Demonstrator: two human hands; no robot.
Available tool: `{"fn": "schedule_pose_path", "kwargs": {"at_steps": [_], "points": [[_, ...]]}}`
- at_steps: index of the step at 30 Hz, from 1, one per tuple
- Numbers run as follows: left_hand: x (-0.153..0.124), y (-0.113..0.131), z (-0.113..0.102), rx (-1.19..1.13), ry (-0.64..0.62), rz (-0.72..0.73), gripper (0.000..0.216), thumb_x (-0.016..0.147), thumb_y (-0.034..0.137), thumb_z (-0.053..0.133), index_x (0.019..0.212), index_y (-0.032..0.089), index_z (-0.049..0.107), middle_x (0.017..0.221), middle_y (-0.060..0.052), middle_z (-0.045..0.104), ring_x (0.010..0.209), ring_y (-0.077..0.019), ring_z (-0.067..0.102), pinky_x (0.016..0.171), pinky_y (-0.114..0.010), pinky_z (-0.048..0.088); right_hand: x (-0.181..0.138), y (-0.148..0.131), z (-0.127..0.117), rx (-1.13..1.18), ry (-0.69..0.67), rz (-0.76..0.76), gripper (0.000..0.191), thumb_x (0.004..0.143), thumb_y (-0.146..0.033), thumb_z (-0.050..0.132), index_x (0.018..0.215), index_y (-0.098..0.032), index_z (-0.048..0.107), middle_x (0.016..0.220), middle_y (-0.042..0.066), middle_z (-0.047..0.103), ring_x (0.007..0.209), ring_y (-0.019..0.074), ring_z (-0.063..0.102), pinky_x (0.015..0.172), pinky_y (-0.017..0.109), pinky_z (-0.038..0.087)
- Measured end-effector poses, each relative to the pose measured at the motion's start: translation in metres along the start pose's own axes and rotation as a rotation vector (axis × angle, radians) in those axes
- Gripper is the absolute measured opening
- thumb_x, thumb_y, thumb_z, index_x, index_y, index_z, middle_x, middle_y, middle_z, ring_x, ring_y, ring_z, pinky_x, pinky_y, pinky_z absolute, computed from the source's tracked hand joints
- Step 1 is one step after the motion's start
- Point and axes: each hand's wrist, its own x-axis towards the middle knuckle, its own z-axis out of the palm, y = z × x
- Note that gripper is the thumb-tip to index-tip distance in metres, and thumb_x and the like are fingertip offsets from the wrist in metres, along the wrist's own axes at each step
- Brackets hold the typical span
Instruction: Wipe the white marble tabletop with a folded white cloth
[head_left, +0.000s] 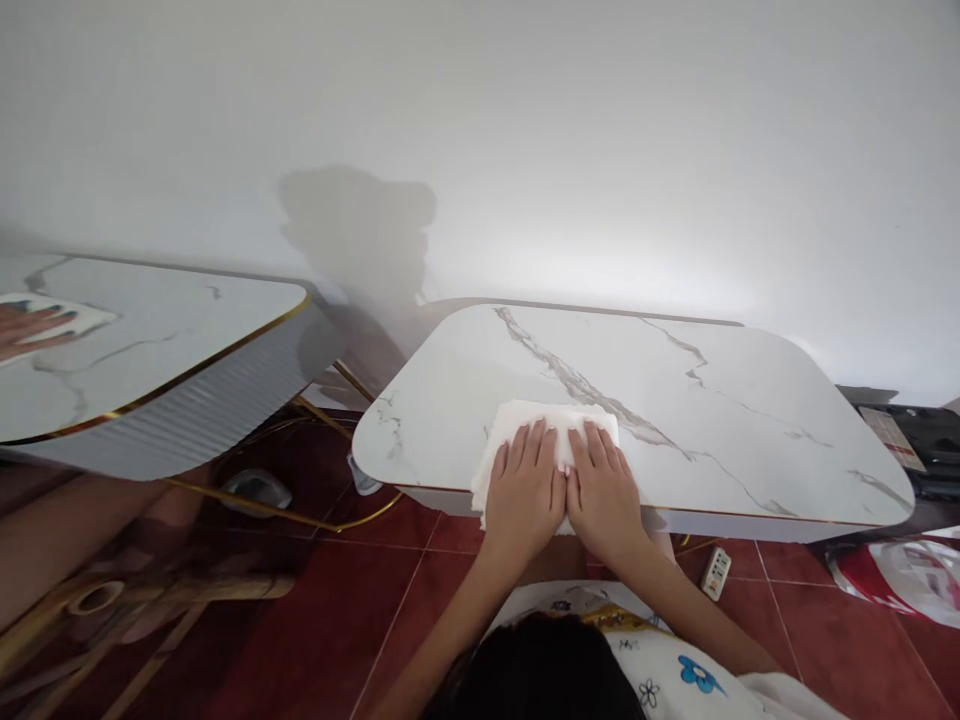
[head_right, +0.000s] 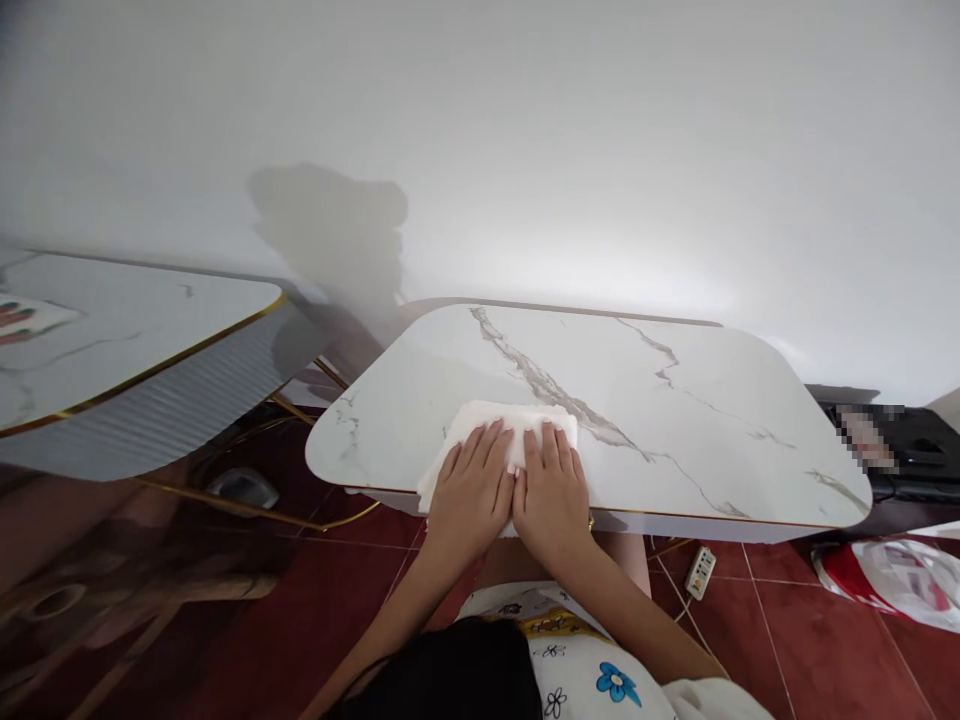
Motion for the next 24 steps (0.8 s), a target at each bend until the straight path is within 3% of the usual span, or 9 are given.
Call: {"fn": "schedule_pose_path", "kwargs": {"at_steps": [4,15,24], "points": [[0.005,0.005,0.000,-0.023,-0.030,-0.003,0.051,0.090,0.024,0.036,0.138,0.015,0.053,0.148,-0.011,0.049,0.138,-0.0294,0.043,0.111,-0.047,0.037,0.000,0.006,0.002,-0.048,0.008,0.009,0.050,0.098,-0.027,0.036,0.147,-0.018,0.044,0.154,0.012,0.041,0.141,0.0277,0.038,0.110,0.045,0.038],[0.026,0.006,-0.008,0.015,-0.194,0.009,0.053,0.091,0.024,0.039,0.141,0.012,0.049,0.151,-0.015,0.043,0.140,-0.0336,0.038,0.112,-0.051,0.034,0.023,0.014,0.000,-0.046,-0.019,-0.144,0.050,0.093,-0.022,0.043,0.139,-0.005,0.049,0.147,0.026,0.045,0.137,0.0365,0.040,0.108,0.052,0.038],[0.083,0.002,0.010,0.018,-0.206,0.008,0.051,0.092,0.023,0.035,0.141,0.012,0.046,0.153,-0.015,0.041,0.141,-0.0330,0.035,0.113,-0.055,0.030,0.080,0.039,0.014,-0.050,0.019,-0.145,0.046,0.095,-0.020,0.038,0.137,-0.007,0.050,0.145,0.023,0.047,0.135,0.0353,0.042,0.108,0.052,0.038]]}}
